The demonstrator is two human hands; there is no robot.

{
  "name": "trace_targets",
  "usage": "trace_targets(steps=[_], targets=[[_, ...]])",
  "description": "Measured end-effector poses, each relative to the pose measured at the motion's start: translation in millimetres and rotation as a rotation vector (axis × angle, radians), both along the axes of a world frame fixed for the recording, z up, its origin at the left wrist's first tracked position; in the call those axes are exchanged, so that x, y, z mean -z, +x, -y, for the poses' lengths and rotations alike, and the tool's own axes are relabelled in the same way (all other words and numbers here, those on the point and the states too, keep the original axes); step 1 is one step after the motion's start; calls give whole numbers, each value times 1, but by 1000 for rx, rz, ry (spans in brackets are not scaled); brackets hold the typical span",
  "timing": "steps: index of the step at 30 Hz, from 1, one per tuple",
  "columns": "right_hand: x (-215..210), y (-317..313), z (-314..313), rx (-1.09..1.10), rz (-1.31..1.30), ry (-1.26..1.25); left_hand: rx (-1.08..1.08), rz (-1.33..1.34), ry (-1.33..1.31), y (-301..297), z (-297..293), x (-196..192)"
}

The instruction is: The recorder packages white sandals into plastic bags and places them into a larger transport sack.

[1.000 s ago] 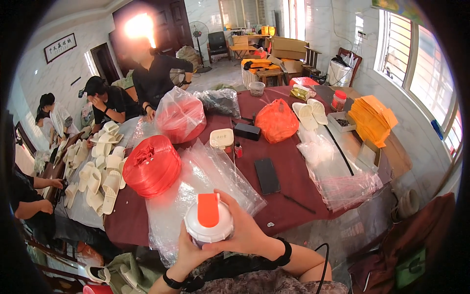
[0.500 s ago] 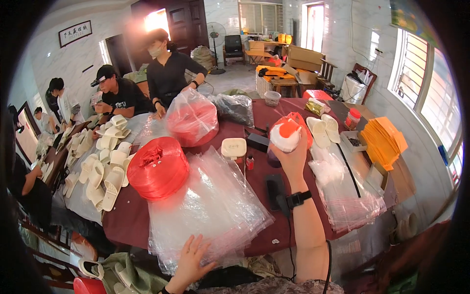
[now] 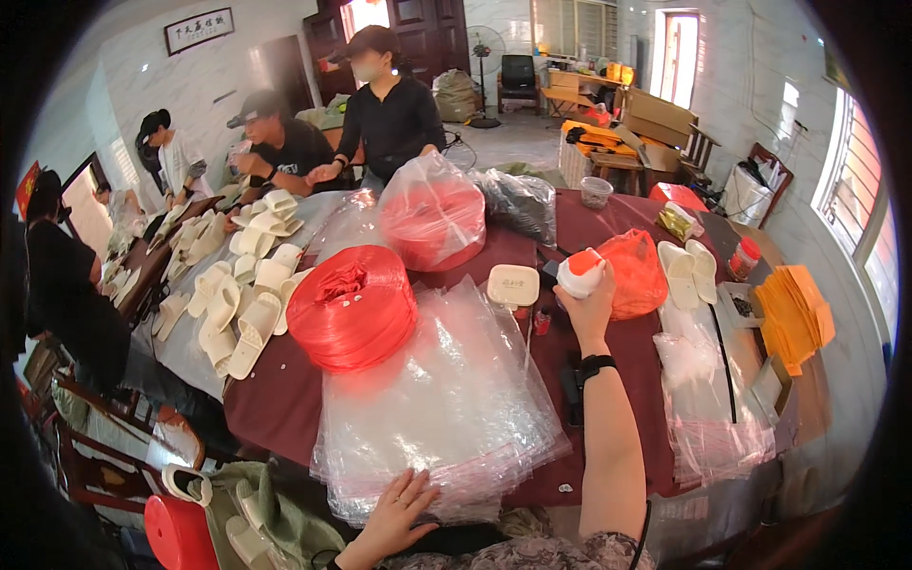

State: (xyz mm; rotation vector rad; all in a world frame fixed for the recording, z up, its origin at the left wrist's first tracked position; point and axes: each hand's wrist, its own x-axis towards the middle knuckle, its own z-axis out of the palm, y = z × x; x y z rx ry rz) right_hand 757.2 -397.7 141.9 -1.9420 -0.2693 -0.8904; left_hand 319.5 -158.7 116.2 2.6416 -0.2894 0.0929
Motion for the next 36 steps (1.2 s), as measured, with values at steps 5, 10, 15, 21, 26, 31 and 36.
trace_targets(steps=[5, 10, 15, 21, 26, 31, 36], targets=[[8, 7, 6, -24, 55, -70, -15, 13, 36, 0, -1, 10], [7, -2, 12, -89, 10, -165, 0, 23, 29, -6, -5, 21], [-19, -49, 10, -41, 78, -161, -17, 45, 22, -14, -6, 11], [-88, -228, -55, -739, -60, -492, 92, -74, -625, -14, -36, 21], [-68, -302, -101, -1048, -150, -575, -391, 157, -648, -8, -127, -34], [-7, -304, -113, -1010, -196, -722, -944, 287, -546, 2, -272, -15], [16, -310, -121, -966, -267, -811, -1345, 343, -430, 25, -404, 39]])
